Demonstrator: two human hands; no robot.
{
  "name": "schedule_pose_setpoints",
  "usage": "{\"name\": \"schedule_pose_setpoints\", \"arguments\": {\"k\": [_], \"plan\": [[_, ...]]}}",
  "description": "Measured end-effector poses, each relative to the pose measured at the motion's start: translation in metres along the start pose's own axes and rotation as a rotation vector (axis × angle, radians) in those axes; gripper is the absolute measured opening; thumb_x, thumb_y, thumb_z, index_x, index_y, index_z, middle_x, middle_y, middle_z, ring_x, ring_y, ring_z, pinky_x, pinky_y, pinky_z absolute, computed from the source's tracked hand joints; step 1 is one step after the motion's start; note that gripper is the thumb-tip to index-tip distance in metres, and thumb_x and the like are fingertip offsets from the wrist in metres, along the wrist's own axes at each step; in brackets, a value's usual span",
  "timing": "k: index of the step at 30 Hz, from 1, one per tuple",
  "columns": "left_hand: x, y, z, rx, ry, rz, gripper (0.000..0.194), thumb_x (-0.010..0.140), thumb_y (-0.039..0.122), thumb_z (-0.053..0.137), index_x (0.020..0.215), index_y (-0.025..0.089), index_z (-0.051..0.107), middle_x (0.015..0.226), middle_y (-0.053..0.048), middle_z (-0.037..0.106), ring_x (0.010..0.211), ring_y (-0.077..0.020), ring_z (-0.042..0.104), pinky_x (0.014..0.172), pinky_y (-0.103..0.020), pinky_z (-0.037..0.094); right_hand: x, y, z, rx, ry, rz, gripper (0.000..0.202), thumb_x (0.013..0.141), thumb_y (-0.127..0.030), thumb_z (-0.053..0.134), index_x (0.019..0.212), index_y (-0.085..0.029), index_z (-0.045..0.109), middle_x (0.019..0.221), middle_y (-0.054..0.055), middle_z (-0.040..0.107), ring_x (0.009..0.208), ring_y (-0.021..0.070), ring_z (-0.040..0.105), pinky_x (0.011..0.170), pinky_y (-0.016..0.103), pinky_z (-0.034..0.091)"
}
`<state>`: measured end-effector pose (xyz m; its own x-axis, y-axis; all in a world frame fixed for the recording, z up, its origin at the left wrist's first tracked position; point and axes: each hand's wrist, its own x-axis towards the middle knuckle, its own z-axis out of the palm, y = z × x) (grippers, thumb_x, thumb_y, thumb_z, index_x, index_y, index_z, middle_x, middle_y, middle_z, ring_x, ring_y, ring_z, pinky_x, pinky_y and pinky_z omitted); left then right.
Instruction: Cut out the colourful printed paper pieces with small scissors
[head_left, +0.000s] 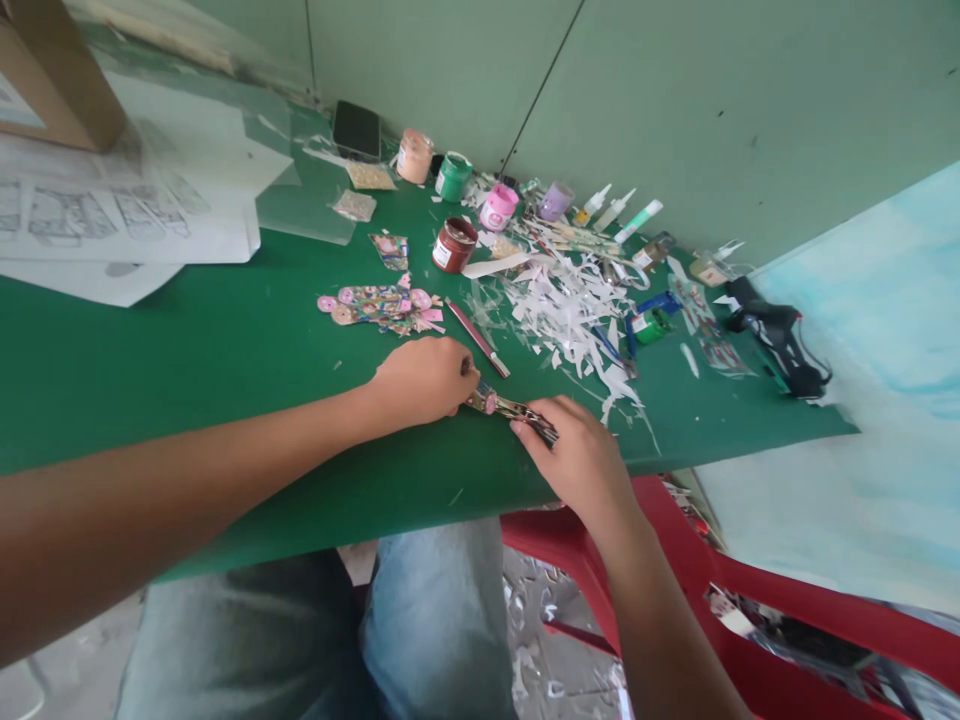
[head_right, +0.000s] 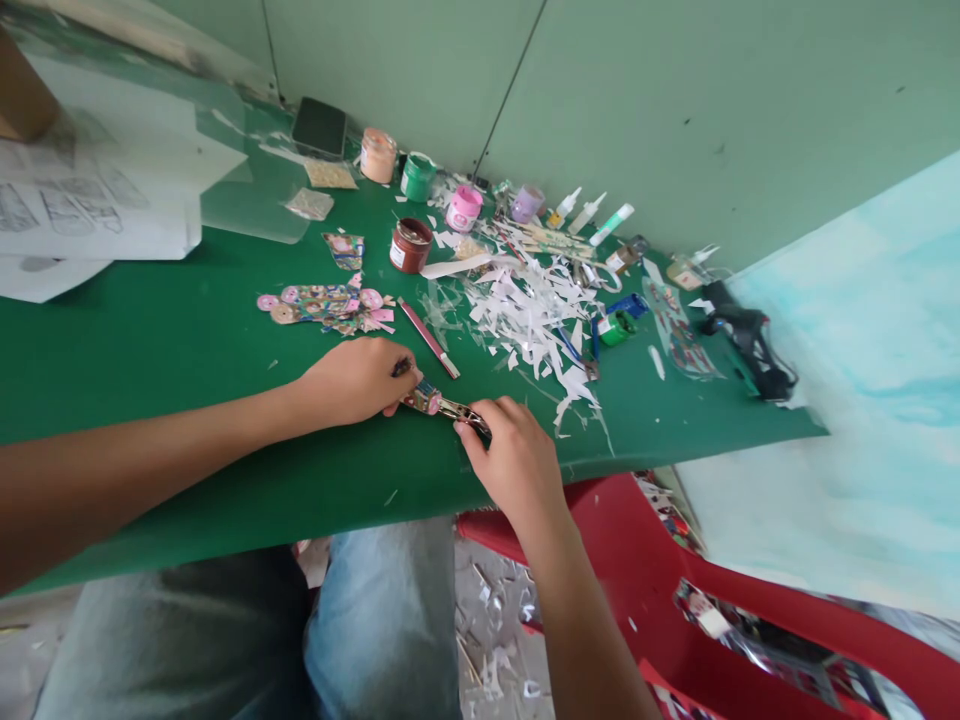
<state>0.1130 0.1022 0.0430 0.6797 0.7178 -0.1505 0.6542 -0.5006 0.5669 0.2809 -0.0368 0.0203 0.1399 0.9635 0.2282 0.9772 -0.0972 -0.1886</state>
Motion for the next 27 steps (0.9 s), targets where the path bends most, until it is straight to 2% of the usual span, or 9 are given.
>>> {"name": "schedule_pose_setpoints", "arguments": {"k": [6,9,13,21,27], "plan": [[0.0008,0.0032,0.0036,0.092,0.021,-0.002,0.030,0.086,0.030,0.042,0.071,0.019,0.065,0.060,-0.005,0.066,0.063,-0.0215,0.064,0.067,-0.032,0.047,0.0007,-0.0007,-0.0016,-0.002,-0.023,0.006,0.018,0.093,-0.035,0.053,0.091,-0.022,0.065,0.087,0.005,0.066,0.079,0.0217,0.062,0.064,0.030,0.040],[0.0012,0.0031,0.0046,0.095,0.032,0.010,0.030,0.086,0.031,0.042,0.074,0.018,0.067,0.060,-0.006,0.066,0.065,-0.0216,0.065,0.069,-0.032,0.049,0.0009,-0.0003,-0.0018,-0.012,-0.023,0.002,0.018,0.093,-0.035,0.053,0.093,-0.023,0.065,0.088,0.005,0.066,0.079,0.0215,0.062,0.064,0.030,0.040],[0.0009,0.0035,0.0036,0.094,0.013,-0.001,0.029,0.085,0.030,0.043,0.073,0.019,0.066,0.059,-0.005,0.066,0.064,-0.0198,0.065,0.067,-0.029,0.048,0.0009,0.0001,-0.0022,-0.027,-0.023,-0.004,0.017,0.092,-0.035,0.053,0.094,-0.023,0.065,0.090,0.005,0.068,0.081,0.0214,0.063,0.063,0.030,0.040],[0.0012,0.0029,0.0036,0.077,0.008,0.005,0.030,0.085,0.031,0.042,0.071,0.019,0.066,0.062,-0.006,0.067,0.061,-0.0205,0.062,0.064,-0.031,0.046,0.0014,0.0003,-0.0037,-0.061,-0.024,-0.010,0.018,0.092,-0.036,0.054,0.096,-0.022,0.065,0.089,0.005,0.067,0.078,0.0210,0.063,0.062,0.030,0.039],[0.0022,0.0022,0.0042,0.077,0.012,0.005,0.028,0.084,0.031,0.042,0.071,0.019,0.064,0.062,-0.006,0.066,0.061,-0.0214,0.061,0.063,-0.032,0.045,-0.0009,0.0014,-0.0067,-0.056,-0.032,-0.017,0.022,0.093,-0.040,0.055,0.102,-0.022,0.065,0.092,0.005,0.066,0.083,0.0226,0.064,0.067,0.032,0.044]]}}
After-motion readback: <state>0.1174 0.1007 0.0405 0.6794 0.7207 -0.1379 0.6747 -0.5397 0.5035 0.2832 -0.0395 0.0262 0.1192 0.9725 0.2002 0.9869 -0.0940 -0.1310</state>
